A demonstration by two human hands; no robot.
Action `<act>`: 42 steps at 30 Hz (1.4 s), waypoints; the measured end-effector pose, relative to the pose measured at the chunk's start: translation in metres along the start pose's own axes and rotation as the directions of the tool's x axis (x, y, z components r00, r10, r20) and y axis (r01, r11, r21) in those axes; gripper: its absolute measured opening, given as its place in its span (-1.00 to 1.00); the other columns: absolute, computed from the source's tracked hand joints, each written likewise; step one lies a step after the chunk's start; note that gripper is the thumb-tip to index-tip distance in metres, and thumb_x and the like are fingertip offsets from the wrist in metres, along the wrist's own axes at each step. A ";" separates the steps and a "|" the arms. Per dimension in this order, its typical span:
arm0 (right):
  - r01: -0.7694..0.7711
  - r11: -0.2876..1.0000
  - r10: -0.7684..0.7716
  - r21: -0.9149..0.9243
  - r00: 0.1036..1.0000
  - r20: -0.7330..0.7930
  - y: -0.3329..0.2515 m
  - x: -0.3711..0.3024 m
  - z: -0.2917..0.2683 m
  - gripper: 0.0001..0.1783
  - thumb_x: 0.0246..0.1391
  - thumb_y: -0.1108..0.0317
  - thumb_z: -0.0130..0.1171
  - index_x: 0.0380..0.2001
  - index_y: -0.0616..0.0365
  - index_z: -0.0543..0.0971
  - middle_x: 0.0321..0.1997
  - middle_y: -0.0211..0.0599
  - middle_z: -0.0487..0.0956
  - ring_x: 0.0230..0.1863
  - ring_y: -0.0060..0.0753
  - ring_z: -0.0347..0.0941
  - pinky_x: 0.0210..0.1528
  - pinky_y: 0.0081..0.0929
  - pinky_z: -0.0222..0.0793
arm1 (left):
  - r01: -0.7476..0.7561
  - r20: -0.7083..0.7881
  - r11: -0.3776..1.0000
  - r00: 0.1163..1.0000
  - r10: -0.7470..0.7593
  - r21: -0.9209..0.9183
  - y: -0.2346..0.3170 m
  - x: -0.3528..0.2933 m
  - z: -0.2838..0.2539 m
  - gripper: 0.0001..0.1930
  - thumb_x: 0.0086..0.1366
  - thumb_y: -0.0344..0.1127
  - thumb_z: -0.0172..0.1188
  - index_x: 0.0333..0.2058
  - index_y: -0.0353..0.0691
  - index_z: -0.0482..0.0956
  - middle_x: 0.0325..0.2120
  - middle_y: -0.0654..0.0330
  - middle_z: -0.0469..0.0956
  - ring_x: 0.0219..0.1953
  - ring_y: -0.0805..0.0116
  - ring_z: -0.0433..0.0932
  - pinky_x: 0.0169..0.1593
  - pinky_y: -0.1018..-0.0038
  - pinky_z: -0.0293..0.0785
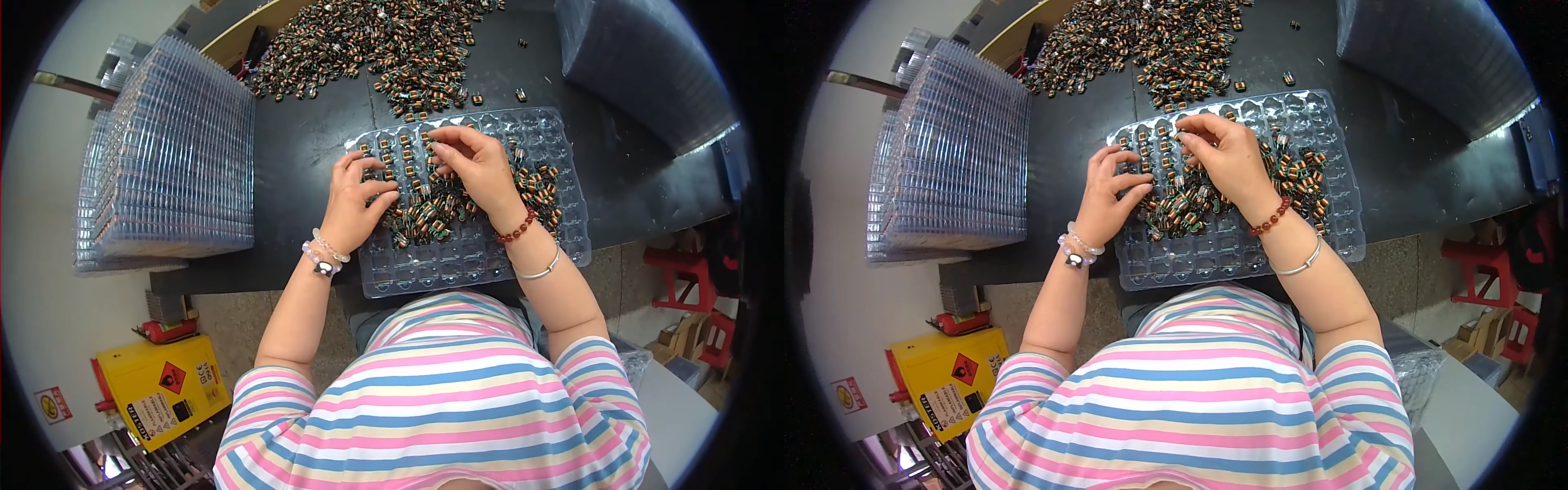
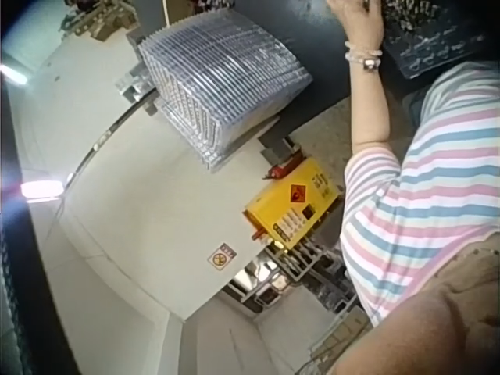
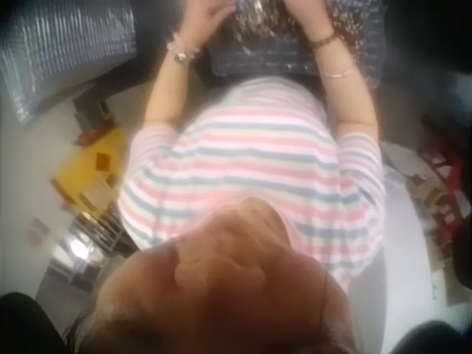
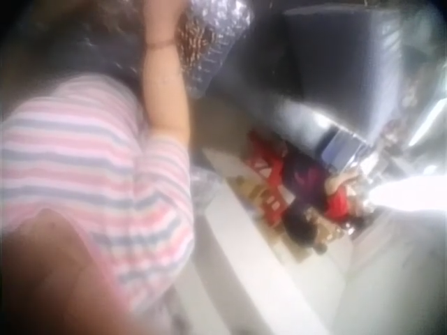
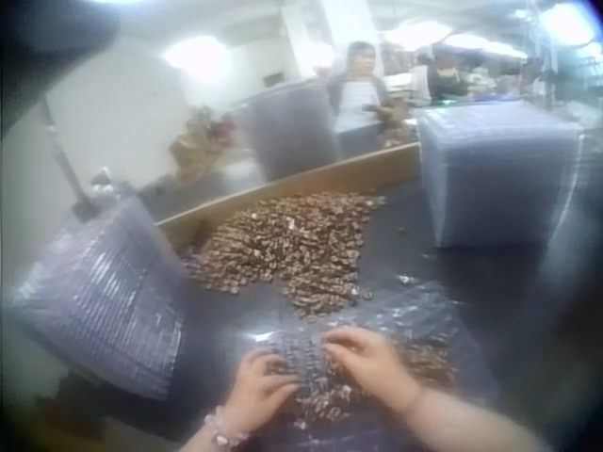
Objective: The person sorts small electronic or mechanical components by hand, placing them into a plastic organizer tray.
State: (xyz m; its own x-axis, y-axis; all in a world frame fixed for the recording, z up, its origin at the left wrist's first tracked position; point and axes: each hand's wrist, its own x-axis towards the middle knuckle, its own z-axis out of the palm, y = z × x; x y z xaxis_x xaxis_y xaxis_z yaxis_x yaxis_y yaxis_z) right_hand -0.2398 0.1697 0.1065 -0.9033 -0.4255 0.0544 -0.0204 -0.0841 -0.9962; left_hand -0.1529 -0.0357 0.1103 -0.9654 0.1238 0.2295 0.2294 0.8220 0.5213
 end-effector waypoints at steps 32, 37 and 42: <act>0.284 0.689 -0.183 -0.666 0.958 0.219 -0.011 -0.004 0.030 -0.87 -0.09 0.36 0.28 -0.46 0.18 0.60 -0.46 -0.25 0.60 -0.47 -0.30 0.53 -0.42 -0.42 0.42 | -0.331 -0.023 0.861 0.930 0.368 0.387 0.007 0.002 -0.009 -0.76 0.03 -0.47 0.18 -0.28 -0.11 0.61 -0.41 0.27 0.56 -0.16 0.25 0.48 -0.02 0.31 0.36; 0.350 0.620 -0.196 -0.702 0.936 0.294 0.002 0.005 0.039 -0.88 -0.13 0.33 0.30 -0.53 0.14 0.60 -0.46 -0.33 0.57 -0.31 -0.23 0.46 -0.22 -0.32 0.37 | -0.125 -0.172 0.981 0.974 0.150 0.149 -0.001 -0.006 -0.009 -0.84 0.02 -0.41 0.26 -0.35 -0.15 0.63 -0.41 0.26 0.57 -0.16 0.22 0.48 -0.01 0.32 0.35; 0.459 0.480 -0.268 -0.747 0.888 0.374 0.006 0.004 0.043 -0.86 -0.11 0.30 0.29 -0.55 0.11 0.60 -0.30 -0.41 0.52 -0.18 -0.30 0.42 -0.12 -0.34 0.33 | 0.088 -0.255 0.995 0.964 -0.074 0.043 -0.013 -0.016 0.002 -0.88 0.01 -0.35 0.32 -0.43 -0.20 0.64 -0.21 0.21 0.52 0.00 0.13 0.34 0.09 0.25 0.26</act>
State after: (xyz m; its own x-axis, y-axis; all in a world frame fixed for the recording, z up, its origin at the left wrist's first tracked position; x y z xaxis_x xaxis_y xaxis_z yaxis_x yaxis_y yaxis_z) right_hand -0.2254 0.1291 0.1040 -0.6368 -0.6920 0.3401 -0.7448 0.4378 -0.5037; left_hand -0.1407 -0.0473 0.0985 -0.9159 -0.0832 0.3927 0.1384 0.8529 0.5034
